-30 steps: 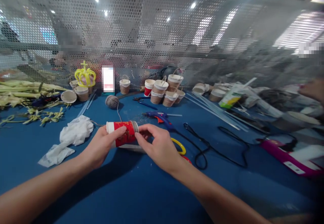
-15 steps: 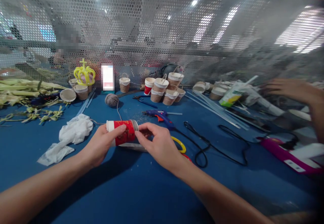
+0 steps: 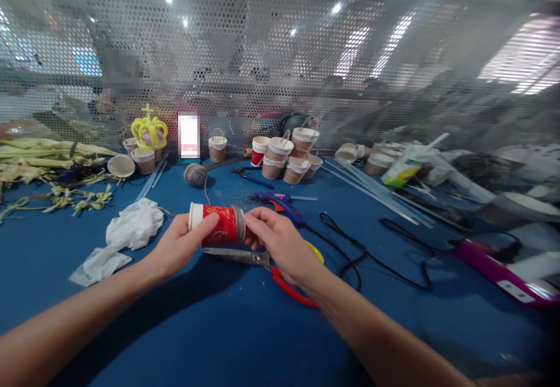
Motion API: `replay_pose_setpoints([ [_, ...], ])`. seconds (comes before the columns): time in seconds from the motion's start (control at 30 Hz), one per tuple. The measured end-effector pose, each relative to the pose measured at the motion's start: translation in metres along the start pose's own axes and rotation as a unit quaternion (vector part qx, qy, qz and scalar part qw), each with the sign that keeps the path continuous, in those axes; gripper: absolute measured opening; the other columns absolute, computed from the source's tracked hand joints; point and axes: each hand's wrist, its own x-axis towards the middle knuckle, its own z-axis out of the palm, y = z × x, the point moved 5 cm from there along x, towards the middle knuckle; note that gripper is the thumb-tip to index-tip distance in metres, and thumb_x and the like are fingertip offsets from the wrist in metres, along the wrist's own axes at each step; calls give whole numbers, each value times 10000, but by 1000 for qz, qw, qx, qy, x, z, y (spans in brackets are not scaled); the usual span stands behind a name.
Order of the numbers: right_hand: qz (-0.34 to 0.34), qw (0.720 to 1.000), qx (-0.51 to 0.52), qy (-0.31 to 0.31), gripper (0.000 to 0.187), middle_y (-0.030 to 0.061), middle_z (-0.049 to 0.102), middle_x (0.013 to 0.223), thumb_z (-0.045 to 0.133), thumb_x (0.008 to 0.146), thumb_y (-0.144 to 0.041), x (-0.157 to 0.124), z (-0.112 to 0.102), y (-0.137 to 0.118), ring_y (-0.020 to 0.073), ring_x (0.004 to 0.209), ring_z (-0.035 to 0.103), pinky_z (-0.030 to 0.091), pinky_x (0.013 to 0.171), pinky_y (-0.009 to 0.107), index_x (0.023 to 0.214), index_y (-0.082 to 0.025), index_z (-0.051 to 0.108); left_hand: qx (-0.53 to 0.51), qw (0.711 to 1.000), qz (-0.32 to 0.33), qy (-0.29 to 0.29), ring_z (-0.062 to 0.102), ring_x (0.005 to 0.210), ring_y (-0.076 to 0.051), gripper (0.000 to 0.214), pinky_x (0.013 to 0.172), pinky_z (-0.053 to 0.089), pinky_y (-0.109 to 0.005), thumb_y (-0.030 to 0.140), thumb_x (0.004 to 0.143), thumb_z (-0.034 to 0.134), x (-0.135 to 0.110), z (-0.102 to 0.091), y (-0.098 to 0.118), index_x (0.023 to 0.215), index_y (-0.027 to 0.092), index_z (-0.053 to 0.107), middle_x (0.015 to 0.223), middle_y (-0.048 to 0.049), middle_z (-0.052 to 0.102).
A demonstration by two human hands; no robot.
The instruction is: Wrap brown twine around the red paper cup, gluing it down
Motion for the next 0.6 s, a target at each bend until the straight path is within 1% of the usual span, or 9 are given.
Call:
replay_pose_setpoints([
  [0.07, 30, 999, 42, -7, 195, -33, 481, 589, 484, 773, -346, 1, 0, 2, 76, 537, 443, 347, 502, 210, 705, -163, 479, 22, 999, 5, -37, 558, 651, -116, 182, 660, 421, -194, 310, 720, 615, 0, 1, 3, 738, 143, 688, 687, -2, 680],
  [0.13, 19, 999, 44, -11, 185, -42, 459, 584, 491, 767, -334, 1, -1, -1, 70, 528, 414, 327, 497, 207, 694, -166, 466, -2, 997, -32, -66, 567, 669, -120, 169, 668, 422, -192, 293, 685, 658, 0, 1, 5, 734, 134, 690, 701, -12, 686],
  [0.23, -55, 998, -30, -19, 151, -43, 442, 611, 486, 775, -285, -4, -2, -11, 74, 557, 396, 333, 530, 212, 680, -171, 456, -103, 983, -129, -82, 583, 634, -129, 244, 623, 440, -206, 304, 608, 719, 1, 1, 2, 767, 123, 682, 709, -38, 692],
  [0.33, -120, 986, -106, -56, 128, -39, 440, 641, 483, 784, -254, -10, 2, -18, 82, 586, 395, 348, 558, 214, 686, -177, 455, -159, 967, -190, -59, 578, 561, -133, 279, 554, 443, -222, 342, 613, 703, 3, -1, -2, 761, 108, 671, 666, -54, 680],
  [0.4, -140, 978, -145, -62, 137, -37, 449, 631, 472, 799, -260, -10, 3, -20, 88, 582, 406, 357, 556, 216, 687, -182, 461, -152, 969, -189, -39, 567, 537, -128, 258, 534, 436, -224, 325, 634, 687, 5, -3, -4, 758, 100, 666, 649, -55, 670],
  [0.43, -150, 974, -164, -39, 145, -31, 463, 633, 465, 807, -266, -10, 1, -22, 93, 588, 421, 365, 563, 220, 688, -183, 467, -140, 974, -176, -33, 564, 538, -126, 247, 536, 432, -223, 310, 638, 686, 5, -3, -4, 760, 97, 663, 652, -54, 667],
  [0.53, -195, 957, -202, 78, 150, 12, 545, 753, 411, 843, -274, -8, -10, -27, 125, 706, 501, 402, 664, 252, 774, -185, 511, -81, 989, -116, -31, 549, 553, -111, 213, 557, 417, -208, 294, 643, 690, 5, -4, -2, 734, 103, 660, 657, -36, 662],
  [0.57, -211, 950, -210, 98, 165, 29, 566, 824, 386, 856, -270, -9, -12, -29, 138, 779, 519, 405, 723, 271, 827, -187, 526, -55, 993, -98, -37, 542, 559, -107, 209, 566, 412, -206, 300, 650, 685, 4, -4, -1, 730, 109, 661, 657, -28, 660],
  [0.6, -223, 945, -217, 99, 189, 42, 575, 897, 362, 867, -264, -9, -12, -29, 148, 854, 523, 399, 780, 291, 883, -190, 535, -27, 995, -81, -46, 537, 568, -107, 206, 581, 410, -207, 306, 659, 677, 3, -4, -1, 733, 114, 662, 658, -21, 659],
])
